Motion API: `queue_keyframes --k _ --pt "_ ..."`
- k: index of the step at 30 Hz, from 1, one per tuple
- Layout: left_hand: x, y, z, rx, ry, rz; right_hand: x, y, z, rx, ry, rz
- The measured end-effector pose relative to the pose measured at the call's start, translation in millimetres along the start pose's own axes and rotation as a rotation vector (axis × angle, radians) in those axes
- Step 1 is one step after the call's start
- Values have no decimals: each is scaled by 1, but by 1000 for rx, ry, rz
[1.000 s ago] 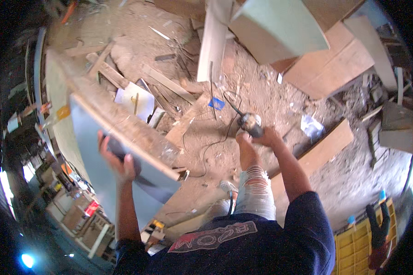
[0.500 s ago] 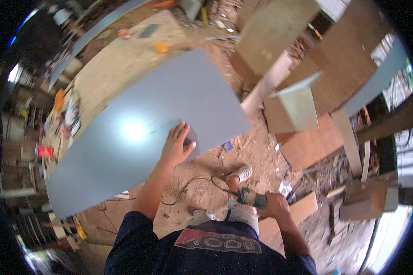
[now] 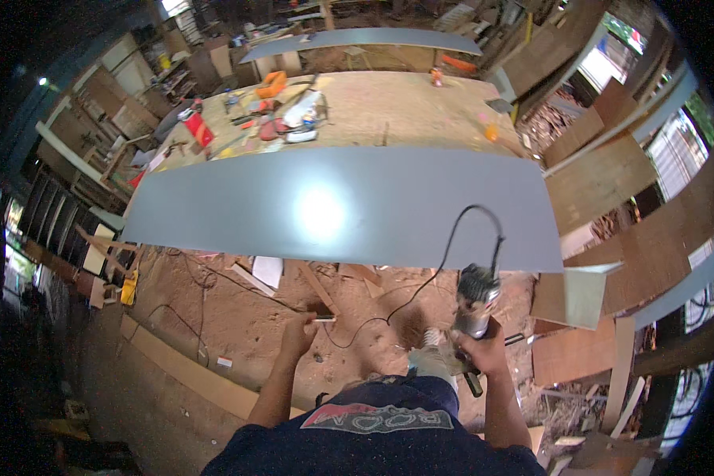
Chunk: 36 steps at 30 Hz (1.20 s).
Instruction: The person trims the edges of a grey panel using a wood router. They guide the router along the perimeter of the panel on a workbench and occasionally handle a heat gun.
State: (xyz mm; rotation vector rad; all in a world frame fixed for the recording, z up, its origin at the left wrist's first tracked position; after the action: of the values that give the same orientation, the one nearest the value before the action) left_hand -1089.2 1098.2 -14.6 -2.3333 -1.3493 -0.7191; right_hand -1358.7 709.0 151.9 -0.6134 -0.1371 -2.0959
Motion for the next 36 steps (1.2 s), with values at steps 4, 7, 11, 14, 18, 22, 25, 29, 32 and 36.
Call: queue_keyframes --k 4,7,11,14,18,22,25,29,32,36 --pt "46 -54 72 230 -63 -81 -77 47 38 -172 570 114" --pt "60 -77 114 408 8 -58 -127 92 81 -107 697 138" --pt "65 -160 202 553 4 -200 -211 148 157 120 1097 300" --pt "83 -237 264 720 -128 -343 -281 183 215 219 1242 380" --pt "77 -365 348 1096 -342 -488 -365 222 269 356 1300 403" --pt "93 -375 362 1154 -317 -421 -436 247 330 535 1241 412" --pt "128 -366 404 1136 -438 -424 -493 244 377 746 1034 286" --pt "232 -334 476 956 -980 -527 -562 212 438 927 782 -75" --pt "351 -278 524 706 -2192 -640 -601 190 473 931 599 -209" --pt "572 -175 523 648 -1413 -882 -674 169 510 1023 406 -194"
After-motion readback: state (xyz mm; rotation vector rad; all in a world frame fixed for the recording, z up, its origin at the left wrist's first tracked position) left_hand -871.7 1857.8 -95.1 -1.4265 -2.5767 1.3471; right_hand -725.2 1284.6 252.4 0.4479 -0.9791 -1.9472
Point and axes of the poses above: each hand's wrist, its own y-axis towards the middle knuckle, its own x-axis out of the back of the hand, z = x × y, the point moved 5 cm from there along y, towards the middle knuckle, and after that the axes turned 14 degrees about -y, right-handed, at the moved point
